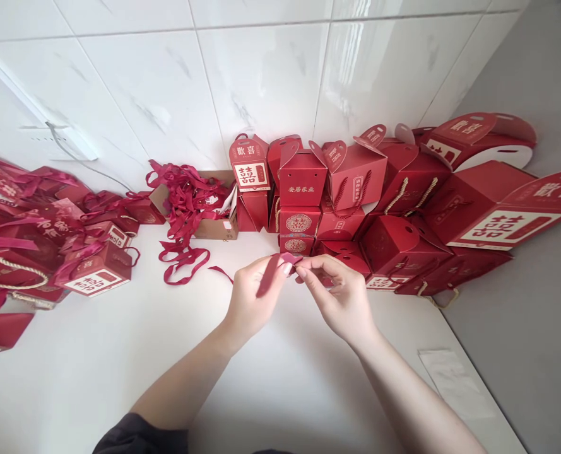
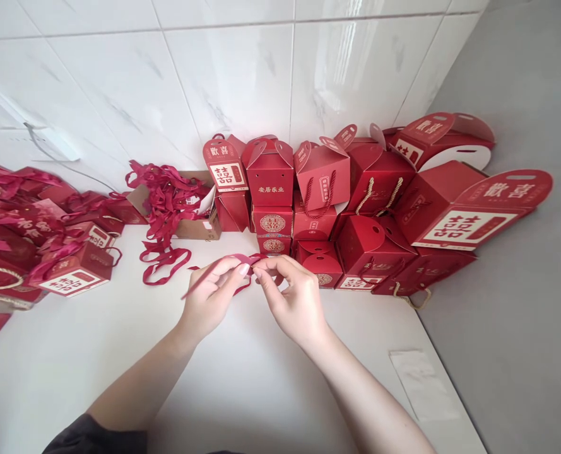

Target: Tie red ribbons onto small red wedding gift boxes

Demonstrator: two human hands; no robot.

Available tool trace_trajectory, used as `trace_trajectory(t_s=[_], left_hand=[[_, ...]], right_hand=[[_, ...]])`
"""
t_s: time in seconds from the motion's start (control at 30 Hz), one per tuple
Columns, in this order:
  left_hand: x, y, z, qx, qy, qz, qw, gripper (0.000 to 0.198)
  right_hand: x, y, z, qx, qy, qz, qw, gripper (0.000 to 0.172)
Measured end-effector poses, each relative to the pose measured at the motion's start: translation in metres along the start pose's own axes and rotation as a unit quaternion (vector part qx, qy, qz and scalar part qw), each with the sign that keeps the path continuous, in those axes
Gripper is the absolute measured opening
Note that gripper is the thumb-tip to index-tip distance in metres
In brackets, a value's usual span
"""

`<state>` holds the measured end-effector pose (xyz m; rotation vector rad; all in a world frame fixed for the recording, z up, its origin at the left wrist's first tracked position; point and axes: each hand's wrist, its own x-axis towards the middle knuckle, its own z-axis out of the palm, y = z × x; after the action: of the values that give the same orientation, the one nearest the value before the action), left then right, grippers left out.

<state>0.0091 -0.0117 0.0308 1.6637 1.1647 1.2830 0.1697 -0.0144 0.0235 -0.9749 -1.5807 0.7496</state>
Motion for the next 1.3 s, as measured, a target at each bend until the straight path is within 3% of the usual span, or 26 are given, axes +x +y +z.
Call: trace_trajectory(t_s=[0.27,0.47,0.57,0.67,0.87,1.03,1.3], left_hand=[[0.011,0.003,-0.008,-0.105,-0.063,-0.119,0.985,0.023],[0.012,0.002,-0.012,-0.126,-0.105,-0.141,0.976,0.021],[0.013,0.002,-0.014,-0.142,-0.114,-0.146,0.972,0.021],[0.013,0.002,-0.012,-0.132,-0.107,-0.137,0.976,0.018],[0.006,0.0,-0.003,-0.084,0.008,-0.055,0.995,0.016],[0.001,0.002,0.0,-0.105,-0.027,-0.019,0.994,0.01],[0.001,0.002,0.0,-0.023,0.014,0.01,1.0,0.013]], right_hand=[[0.004,0.0,-0.01,-0.054,0.009,-0.043,0.998,0.009],[0.008,0.009,-0.01,0.155,-0.05,0.081,0.983,0.017],[0.01,0.011,-0.01,0.188,-0.084,0.088,0.975,0.013],[0.009,0.011,-0.011,0.17,-0.088,0.083,0.978,0.01],[0.007,0.007,-0.009,0.115,-0.054,0.069,0.989,0.01],[0.004,0.004,-0.006,0.085,-0.021,0.041,0.995,0.008],[0.001,0.001,-0.001,0.061,0.03,0.018,0.998,0.007]])
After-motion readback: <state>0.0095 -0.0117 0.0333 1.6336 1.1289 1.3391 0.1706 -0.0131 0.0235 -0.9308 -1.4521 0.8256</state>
